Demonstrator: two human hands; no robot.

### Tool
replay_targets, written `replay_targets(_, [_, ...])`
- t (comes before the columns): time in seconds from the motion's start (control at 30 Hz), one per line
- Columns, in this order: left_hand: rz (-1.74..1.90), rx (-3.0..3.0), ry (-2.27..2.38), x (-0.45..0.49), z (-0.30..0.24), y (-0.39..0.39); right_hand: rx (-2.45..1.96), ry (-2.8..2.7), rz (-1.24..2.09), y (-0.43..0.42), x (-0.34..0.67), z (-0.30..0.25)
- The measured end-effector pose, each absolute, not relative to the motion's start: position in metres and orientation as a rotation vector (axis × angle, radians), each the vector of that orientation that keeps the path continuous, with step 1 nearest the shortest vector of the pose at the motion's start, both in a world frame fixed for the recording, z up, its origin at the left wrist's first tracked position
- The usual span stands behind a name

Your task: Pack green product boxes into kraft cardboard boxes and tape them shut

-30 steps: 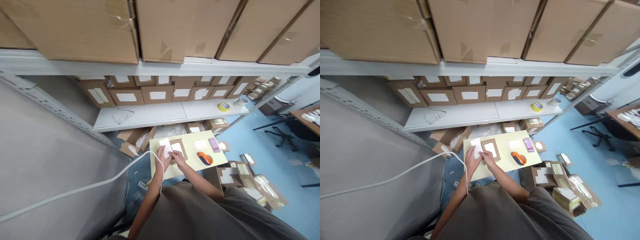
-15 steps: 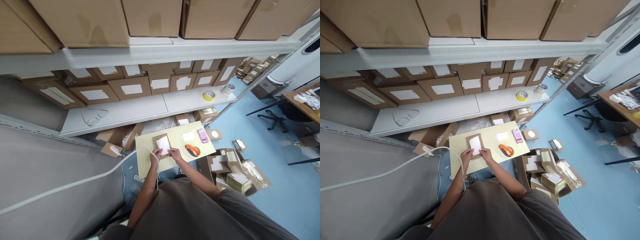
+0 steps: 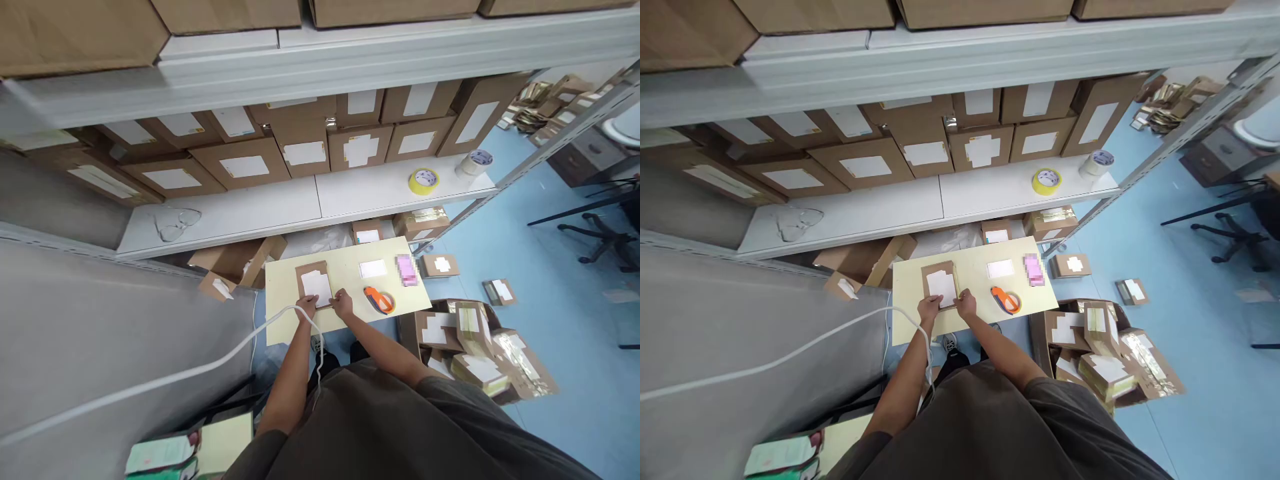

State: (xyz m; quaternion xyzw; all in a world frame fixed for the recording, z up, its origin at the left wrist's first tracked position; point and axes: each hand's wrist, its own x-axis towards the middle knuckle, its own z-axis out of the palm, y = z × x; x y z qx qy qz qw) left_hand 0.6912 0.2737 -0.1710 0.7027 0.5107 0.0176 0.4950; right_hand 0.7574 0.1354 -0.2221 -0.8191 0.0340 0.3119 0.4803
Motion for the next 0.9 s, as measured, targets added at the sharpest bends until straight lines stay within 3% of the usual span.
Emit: replay_targets(0.9, [-0.509,2.186,1.118,0.699,-0.17,0.305,-2.559,-0.031,0.733,0.152,0.751,-0.201])
